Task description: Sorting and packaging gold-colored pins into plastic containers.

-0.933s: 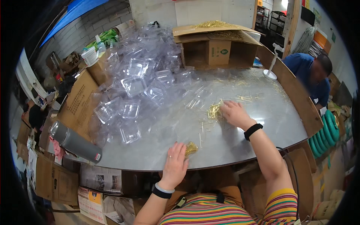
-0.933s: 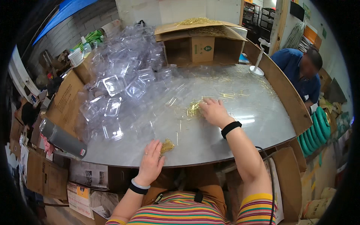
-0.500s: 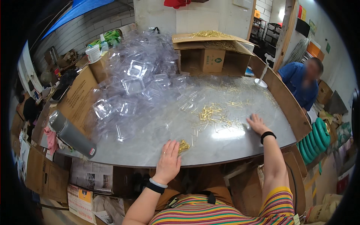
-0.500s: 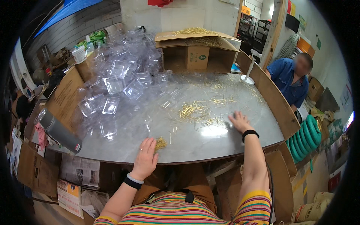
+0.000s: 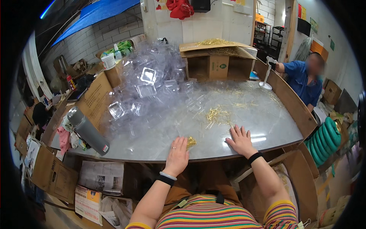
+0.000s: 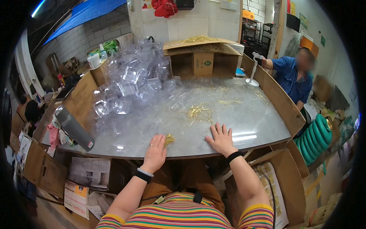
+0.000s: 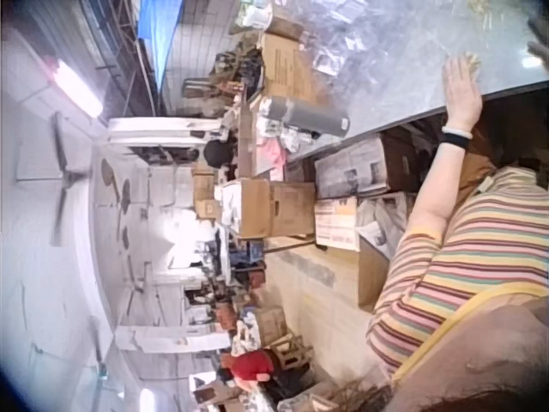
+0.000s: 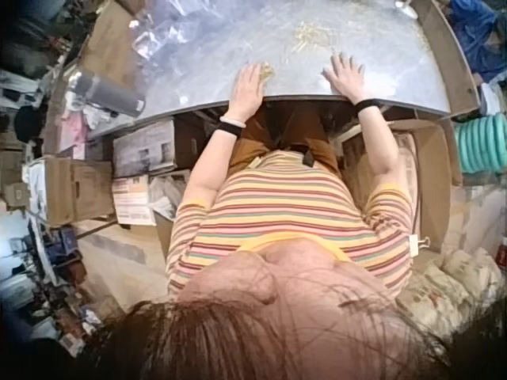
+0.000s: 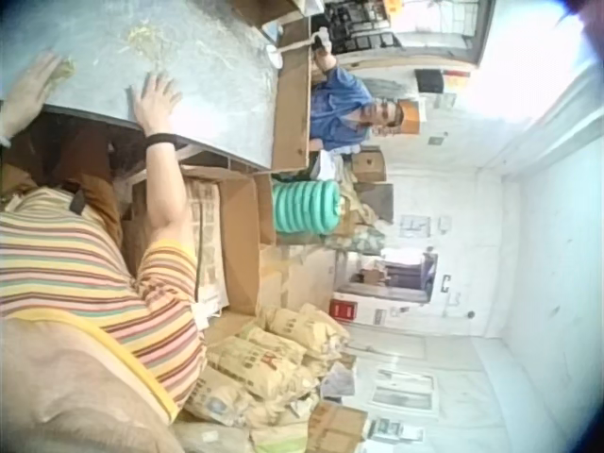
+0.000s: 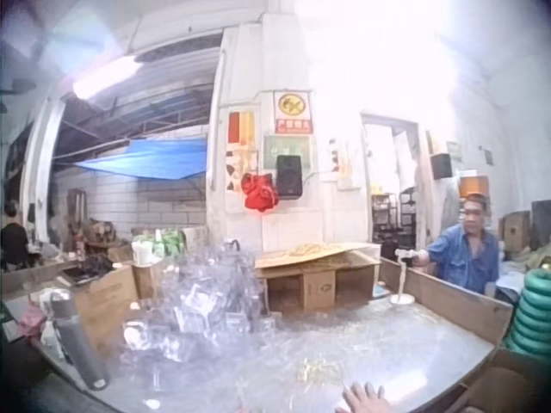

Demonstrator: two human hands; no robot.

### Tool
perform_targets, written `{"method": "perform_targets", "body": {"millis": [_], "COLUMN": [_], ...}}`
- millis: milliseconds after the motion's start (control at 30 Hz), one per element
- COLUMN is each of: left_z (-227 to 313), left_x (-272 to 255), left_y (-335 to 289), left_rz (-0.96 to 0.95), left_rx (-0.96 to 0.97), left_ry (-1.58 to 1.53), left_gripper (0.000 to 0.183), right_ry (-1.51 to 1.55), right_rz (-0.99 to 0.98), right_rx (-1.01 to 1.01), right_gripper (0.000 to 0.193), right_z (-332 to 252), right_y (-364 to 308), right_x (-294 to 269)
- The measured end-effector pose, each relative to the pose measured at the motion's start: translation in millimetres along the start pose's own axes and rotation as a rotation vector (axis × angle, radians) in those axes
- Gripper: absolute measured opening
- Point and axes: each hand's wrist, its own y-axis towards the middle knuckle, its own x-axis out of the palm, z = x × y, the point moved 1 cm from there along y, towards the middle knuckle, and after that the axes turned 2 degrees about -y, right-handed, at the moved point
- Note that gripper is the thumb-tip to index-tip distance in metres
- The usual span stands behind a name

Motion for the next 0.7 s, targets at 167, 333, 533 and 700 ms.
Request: {"method": "perform_targets", "body": {"millis": [167, 333, 533, 700], "left_z": [-3.3, -4.6, -1.6, -1.8], "left_x": [0.7, 4.4, 1.7, 0.6], "left_y": [-1.3, -2.4, 0.3, -4.9], "left_rz": [0.012, 0.007, 0.001, 0.017], "left_rx": [0.03, 0.047, 0.036, 0.042], "left_ry": [0.025, 0.024, 0.03, 0.035], "left_gripper": [0.054, 0.055, 0.054, 0.054], "right_ry": [0.124, 0.062, 0.023, 0.024], "right_rz": [0.098, 0.132, 0.104, 0.09], "right_rx": [-0.032, -0.278, -0.006, -0.125], "right_gripper": [0.068, 0.061, 0.065, 0.068], "right_z": [-9.3, -8.1, -22.2, -48.4], "right_y": [-10.5, -9.4, -2.3, -18.4], "right_x": [-6.8, 1.0, 4.1, -2.4]}}
